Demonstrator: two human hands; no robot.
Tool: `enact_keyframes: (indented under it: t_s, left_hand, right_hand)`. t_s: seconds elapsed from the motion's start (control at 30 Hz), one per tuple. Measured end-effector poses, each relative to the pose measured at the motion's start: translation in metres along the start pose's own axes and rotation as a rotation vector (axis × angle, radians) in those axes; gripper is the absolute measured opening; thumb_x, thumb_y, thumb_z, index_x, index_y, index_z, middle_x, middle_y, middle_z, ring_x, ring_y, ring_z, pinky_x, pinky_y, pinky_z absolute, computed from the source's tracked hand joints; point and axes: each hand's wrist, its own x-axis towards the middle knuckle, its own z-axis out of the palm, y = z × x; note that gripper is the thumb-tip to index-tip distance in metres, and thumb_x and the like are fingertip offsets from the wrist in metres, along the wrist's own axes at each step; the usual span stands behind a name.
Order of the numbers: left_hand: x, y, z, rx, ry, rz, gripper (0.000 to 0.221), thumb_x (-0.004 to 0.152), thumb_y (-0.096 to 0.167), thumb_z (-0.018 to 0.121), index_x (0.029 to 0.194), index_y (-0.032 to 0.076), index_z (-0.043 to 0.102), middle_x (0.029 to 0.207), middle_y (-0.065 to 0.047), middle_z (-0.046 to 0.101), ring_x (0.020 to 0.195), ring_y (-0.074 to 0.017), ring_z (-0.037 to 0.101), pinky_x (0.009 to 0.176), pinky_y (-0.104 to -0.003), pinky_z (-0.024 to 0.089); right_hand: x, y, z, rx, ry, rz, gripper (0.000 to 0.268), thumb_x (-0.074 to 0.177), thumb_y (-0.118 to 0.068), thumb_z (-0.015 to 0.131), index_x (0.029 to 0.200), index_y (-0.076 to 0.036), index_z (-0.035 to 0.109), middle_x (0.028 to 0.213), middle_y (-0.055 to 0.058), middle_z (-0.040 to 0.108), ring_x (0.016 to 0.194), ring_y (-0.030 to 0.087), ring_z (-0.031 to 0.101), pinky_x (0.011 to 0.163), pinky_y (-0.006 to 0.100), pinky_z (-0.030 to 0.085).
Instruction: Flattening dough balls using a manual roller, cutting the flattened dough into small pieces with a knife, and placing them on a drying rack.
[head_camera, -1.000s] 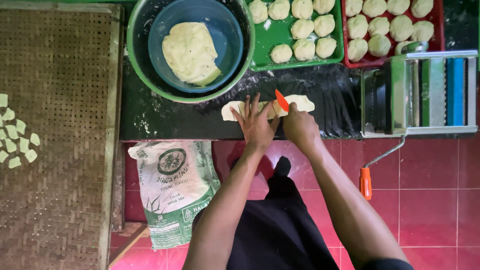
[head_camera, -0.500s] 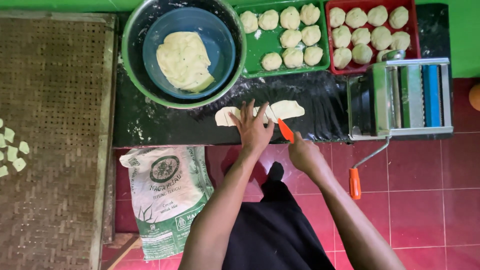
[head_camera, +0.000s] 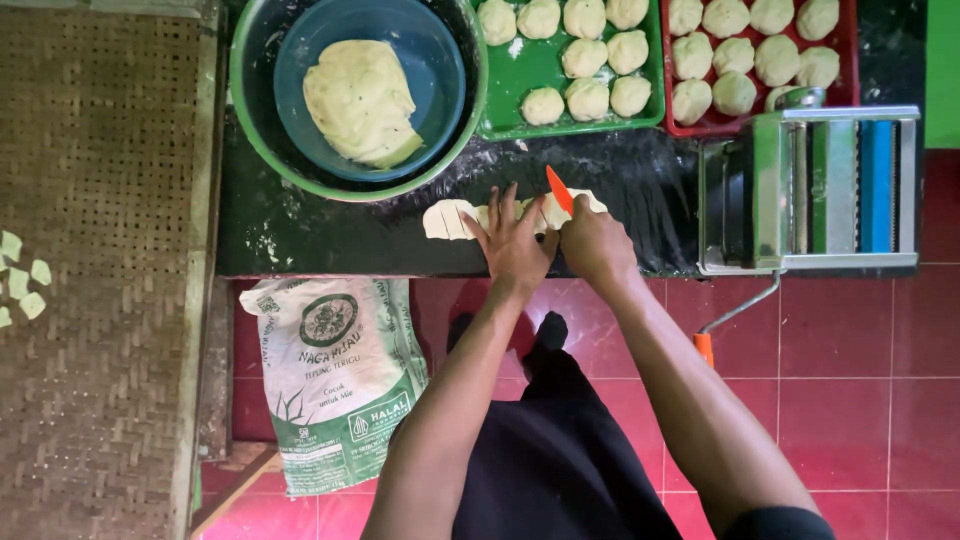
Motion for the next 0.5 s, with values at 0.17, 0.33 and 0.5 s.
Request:
enact_keyframes:
  t_s: [0.17, 0.33, 0.5]
  left_hand:
    - [0.000, 0.000, 0.003, -0.012, -0.014, -0.018, 0.040, 0.087, 0.042, 0.072, 0.124, 0.030, 0.067, 0.148, -0.004, 0.051, 0.148, -0.0306, 0.039, 0.118, -0.076, 0.001]
    - [-0.002, 0.002, 0.002, 0.058, -0.035, -0.034, 0.044, 0.083, 0.042, 0.076, 0.125, 0.031, 0.066, 0.150, -0.002, 0.049, 0.149, -0.0280, 0.036, 0.120, -0.075, 0.000]
    - [-0.003, 0.001, 0.005, 0.057, 0.021, 0.006, 0.045, 0.083, 0.044, 0.075, 0.125, 0.030, 0.066, 0.148, -0.003, 0.051, 0.148, -0.0293, 0.038, 0.118, -0.075, 0.004]
  right_hand:
    - [0.020, 0.010, 0.015, -0.006, -0.012, -0.004, 0.048, 0.100, -0.029, 0.040, 0.141, -0.007, 0.047, 0.120, 0.035, 0.065, 0.113, 0.057, 0.063, 0.090, 0.065, 0.053]
    - [0.026, 0.013, 0.023, -0.025, -0.052, 0.006, 0.049, 0.102, -0.037, 0.047, 0.140, -0.006, 0.046, 0.122, 0.035, 0.064, 0.116, 0.057, 0.062, 0.091, 0.067, 0.052]
    - [0.021, 0.041, 0.037, -0.104, -0.059, -0.002, 0.047, 0.099, -0.019, 0.042, 0.144, -0.006, 0.044, 0.115, 0.031, 0.068, 0.111, 0.054, 0.066, 0.087, 0.063, 0.056]
